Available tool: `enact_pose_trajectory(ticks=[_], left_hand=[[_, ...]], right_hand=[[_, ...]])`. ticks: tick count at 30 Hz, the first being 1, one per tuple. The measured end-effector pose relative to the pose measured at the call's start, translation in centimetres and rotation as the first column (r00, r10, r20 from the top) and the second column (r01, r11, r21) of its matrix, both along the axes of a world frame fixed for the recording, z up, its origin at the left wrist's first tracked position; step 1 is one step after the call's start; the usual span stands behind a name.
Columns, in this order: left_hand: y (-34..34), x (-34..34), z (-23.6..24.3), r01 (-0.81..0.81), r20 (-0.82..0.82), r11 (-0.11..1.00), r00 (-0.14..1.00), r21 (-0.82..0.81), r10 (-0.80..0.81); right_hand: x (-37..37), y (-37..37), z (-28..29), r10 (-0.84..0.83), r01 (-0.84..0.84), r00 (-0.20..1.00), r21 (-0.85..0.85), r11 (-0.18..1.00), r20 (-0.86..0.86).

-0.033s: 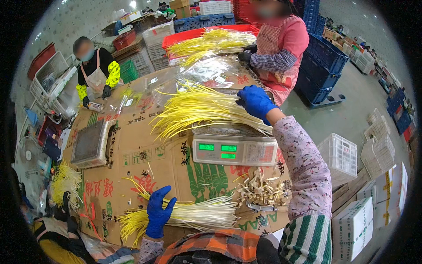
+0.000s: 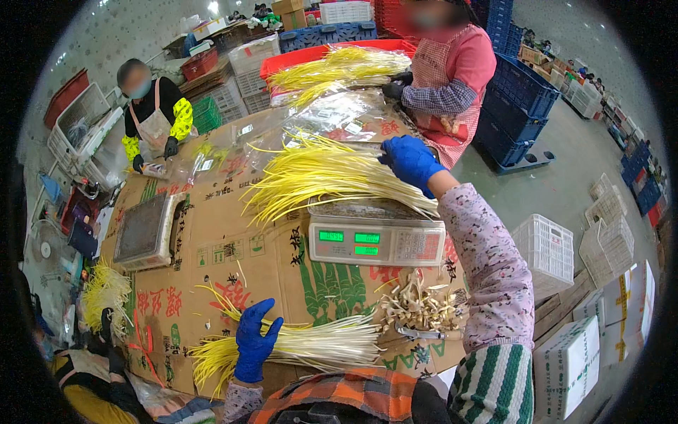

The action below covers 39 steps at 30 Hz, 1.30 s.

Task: The person gathers bundles of yellow and white noodles, weighs them on a digital scale, and ties them with red plastic ties. The person repeats this process multiple times, placing the tied bundles aside on the table.

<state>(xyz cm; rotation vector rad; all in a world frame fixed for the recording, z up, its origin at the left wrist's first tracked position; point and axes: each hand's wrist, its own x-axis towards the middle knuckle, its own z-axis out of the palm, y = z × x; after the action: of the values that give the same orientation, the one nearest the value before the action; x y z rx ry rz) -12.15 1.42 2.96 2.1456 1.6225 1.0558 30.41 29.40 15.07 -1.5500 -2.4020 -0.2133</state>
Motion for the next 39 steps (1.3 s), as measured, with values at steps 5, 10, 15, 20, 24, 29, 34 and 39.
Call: enact_pose_trajectory(ticks=[5, 10, 15, 20, 24, 29, 34, 39], left_hand=[[0.4, 0.4, -0.1, 0.026, 0.002, 1.0, 1.0, 0.014, -0.026], [-0.2, 0.2, 0.1, 0.006, -0.009, 0.999, 1.0, 0.052, -0.005], [-0.9, -0.1, 0.6, -0.026, 0.004, 0.998, 1.0, 0.065, 0.026], [-0.8, -0.1, 0.7, -0.013, 0.015, 0.995, 1.0, 0.095, 0.012], [-1.7, -0.2, 1.3, -0.034, 0.008, 0.997, 0.999, 0.074, 0.034], [-2.5, -0.5, 1.2, -0.046, 0.024, 0.997, 0.999, 0.063, 0.045], [-5.1, -0.3, 1.6, -0.071, 0.05, 0.997, 0.996, -0.014, 0.072], [-7.7, 1.4, 2.2, 0.074, 0.15, 0.997, 0.986, 0.004, -0.074]], right_hand=[[2.5, 3.4, 0.9, 0.175, -0.165, 0.882, 0.062, 0.984, -0.438], [0.5, 4.9, 8.1, 0.156, -0.122, 0.936, 0.124, 0.985, -0.316], [-1.4, 5.5, 11.5, 0.16, -0.173, 0.728, 0.047, 0.984, -0.667], [-1.2, 5.0, 12.9, 0.198, -0.514, 0.612, -0.195, 0.835, -0.765], [-5.8, -1.7, 18.1, 0.032, -0.279, 0.493, -0.123, 0.952, -0.87], [-6.9, -5.1, 19.6, 0.175, -0.461, 0.213, 0.059, 0.885, -0.961], [-13.8, -11.0, 17.3, 0.19, -0.593, 0.187, 0.044, 0.804, -0.964], [-16.4, -16.6, -0.4, 0.182, -0.581, 0.541, -0.209, 0.786, -0.821]])
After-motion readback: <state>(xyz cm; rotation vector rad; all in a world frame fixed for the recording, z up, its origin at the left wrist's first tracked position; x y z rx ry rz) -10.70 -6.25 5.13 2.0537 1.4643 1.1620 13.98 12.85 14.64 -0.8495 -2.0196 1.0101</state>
